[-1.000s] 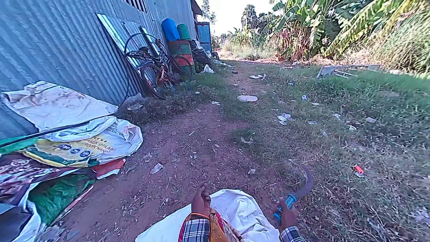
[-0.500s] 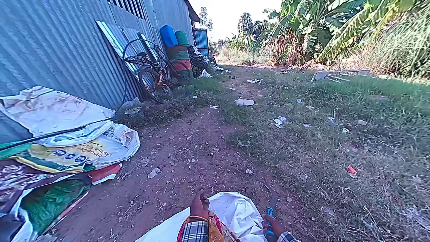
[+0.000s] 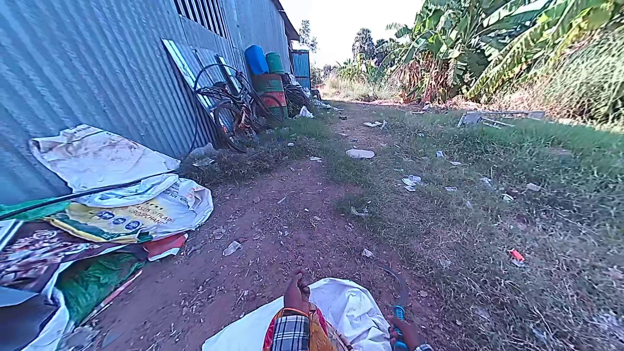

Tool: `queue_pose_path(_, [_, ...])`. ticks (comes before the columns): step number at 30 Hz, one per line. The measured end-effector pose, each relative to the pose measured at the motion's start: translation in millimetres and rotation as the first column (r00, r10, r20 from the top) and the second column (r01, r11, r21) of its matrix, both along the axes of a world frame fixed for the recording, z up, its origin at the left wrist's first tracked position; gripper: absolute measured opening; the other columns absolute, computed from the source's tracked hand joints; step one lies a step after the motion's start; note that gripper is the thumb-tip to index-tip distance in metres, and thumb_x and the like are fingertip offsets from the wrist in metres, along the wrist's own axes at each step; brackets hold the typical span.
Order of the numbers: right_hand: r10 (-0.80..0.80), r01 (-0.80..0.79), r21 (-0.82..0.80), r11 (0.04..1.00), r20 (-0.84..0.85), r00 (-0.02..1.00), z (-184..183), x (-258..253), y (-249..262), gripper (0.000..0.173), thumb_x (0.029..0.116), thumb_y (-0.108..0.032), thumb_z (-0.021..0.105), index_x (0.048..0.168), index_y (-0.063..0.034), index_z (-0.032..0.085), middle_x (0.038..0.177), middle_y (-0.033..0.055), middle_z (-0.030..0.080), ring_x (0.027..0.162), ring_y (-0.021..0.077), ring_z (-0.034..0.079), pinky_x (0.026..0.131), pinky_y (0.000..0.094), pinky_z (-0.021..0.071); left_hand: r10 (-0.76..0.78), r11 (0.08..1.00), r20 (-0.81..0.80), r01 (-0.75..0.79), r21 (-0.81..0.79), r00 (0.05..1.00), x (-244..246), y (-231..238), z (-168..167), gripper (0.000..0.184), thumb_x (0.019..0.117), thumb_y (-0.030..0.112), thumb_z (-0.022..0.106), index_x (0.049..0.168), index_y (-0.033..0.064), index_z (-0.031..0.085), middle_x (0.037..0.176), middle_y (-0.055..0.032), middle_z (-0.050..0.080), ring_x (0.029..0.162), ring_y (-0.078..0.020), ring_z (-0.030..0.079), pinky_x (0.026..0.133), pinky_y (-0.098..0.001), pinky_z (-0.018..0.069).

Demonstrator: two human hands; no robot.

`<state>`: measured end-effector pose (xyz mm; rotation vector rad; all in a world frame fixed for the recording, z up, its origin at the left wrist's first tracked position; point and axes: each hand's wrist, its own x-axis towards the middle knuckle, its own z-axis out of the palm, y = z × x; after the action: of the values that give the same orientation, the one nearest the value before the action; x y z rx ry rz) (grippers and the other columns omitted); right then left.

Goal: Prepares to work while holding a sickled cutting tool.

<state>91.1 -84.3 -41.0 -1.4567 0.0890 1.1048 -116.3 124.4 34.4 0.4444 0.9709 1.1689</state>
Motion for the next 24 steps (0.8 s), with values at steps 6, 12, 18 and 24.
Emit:
queue_pose_path(6, [0.116,-0.025,-0.205,0.978,0.446,0.887,8.1,-9.4,-0.3,0.048,0.1043,-0.02,0.061,0.14,0.007,0.044,0.09,0.0199,0.062,0.065,0.0251,0.062,0.064,0.0435,0.0556,0.004,1.0,0.016,-0.004,-0.011,1.0,-0.7,1.6,-0.1,0.018,0.1062,0.009,0.045,0.116,0.0059,0.06,0.09,-0.002,0.06,0.053,-0.0046,0.046,0.047,-0.0173,0.0393])
queue_pose_path(12, [0.433,-0.23,-0.37,0.9,0.708,0.558,45.7,18.2,43.0,0.059,0.099,-0.021,0.068,0.147,0.0037,0.044,0.103,0.0265,0.068,0.082,0.0366,0.07,0.079,0.0546,0.0573,-0.015,0.999,0.049,0.016,-0.034,0.999,2.2,2.5,0.8,0.018,0.1064,0.01,0.045,0.112,0.0078,0.062,0.086,-0.0009,0.061,0.052,-0.0042,0.047,0.046,-0.0164,0.0394])
queue_pose_path(18, [0.71,-0.31,-0.654,0.69,0.695,0.114,75.1,11.8,79.8,0.063,0.1036,-0.026,0.06,0.159,-0.0064,0.036,0.148,0.0208,0.056,0.127,0.038,0.063,0.107,0.0559,0.0495,-0.018,0.999,0.045,0.02,-0.038,0.999,0.5,4.1,-1.6,0.021,0.1065,0.009,0.043,0.118,0.0069,0.061,0.089,-0.0012,0.061,0.052,-0.004,0.046,0.045,-0.0163,0.0384])
queue_pose_path(24, [0.947,-0.219,-0.925,0.31,0.321,-0.017,24.0,75.2,46.3,0.062,0.1033,-0.016,0.056,0.16,-0.0105,0.032,0.145,0.0267,0.056,0.126,0.0463,0.061,0.101,0.0642,0.0506,-0.015,0.999,0.04,0.017,-0.041,0.999,0.5,2.9,-0.9,0.02,0.106,0.009,0.045,0.115,0.0075,0.062,0.089,-0.0014,0.061,0.052,-0.0048,0.046,0.045,-0.0167,0.0384])
